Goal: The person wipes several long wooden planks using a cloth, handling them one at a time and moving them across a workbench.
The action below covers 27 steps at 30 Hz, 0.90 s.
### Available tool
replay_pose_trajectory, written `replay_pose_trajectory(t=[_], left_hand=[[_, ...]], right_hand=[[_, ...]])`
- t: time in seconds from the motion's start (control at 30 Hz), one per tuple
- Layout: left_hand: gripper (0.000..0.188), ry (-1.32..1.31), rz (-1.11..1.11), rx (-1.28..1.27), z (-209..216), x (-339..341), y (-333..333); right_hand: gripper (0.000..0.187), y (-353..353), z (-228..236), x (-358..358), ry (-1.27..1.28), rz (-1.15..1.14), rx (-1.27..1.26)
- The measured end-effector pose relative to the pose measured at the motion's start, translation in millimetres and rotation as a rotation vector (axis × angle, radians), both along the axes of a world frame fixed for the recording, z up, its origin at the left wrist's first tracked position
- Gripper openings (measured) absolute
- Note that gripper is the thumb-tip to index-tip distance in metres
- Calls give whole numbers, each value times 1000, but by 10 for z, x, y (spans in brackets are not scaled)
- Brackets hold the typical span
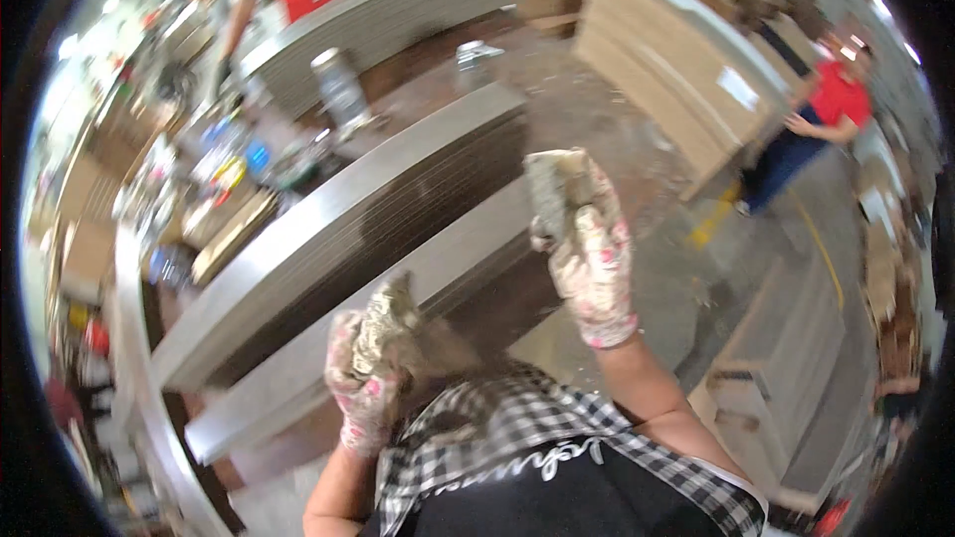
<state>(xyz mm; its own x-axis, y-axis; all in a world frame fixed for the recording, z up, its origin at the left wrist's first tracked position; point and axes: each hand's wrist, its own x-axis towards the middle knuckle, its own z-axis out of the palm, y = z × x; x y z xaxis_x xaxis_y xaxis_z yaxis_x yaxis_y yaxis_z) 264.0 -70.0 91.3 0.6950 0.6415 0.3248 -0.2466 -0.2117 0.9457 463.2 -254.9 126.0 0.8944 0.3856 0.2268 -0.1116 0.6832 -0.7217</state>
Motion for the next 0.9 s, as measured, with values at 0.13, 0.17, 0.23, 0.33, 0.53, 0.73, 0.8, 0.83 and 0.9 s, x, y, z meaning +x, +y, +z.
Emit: replay_pose_trajectory(t=[0.13,0.17,0.23,0.33,0.53,0.73,0.8,0.83,0.9], left_hand=[[37,116,271,876,453,-127,418],[38,207,254,877,531,-98,356],[53,443,198,1003,394,-65,312],[59,590,259,985,-135,-169,358],[63,846,451,1029,-267,-1418,982],[42,542,774,427,-483,-3527,2366],[47,720,959,164,-589,-4485,2702],[51,441,1008,162,-545,-4524,2754],[46,-18,791,207,6,-3768,2557]], right_hand=[[48,752,-109,-403,16,81,-56],[47,967,-221,-470,-62,21,-112],[48,1264,-366,-623,-196,-35,-208],[50,1502,-678,-691,-214,-9,-377],[50,1537,-734,-682,-354,-134,-467],[49,1541,-749,-604,-402,-257,-566],[48,1563,-836,-526,-370,-254,-546],[48,1564,-863,-497,-369,-256,-531],[50,1545,-848,-514,-380,-303,-530]])
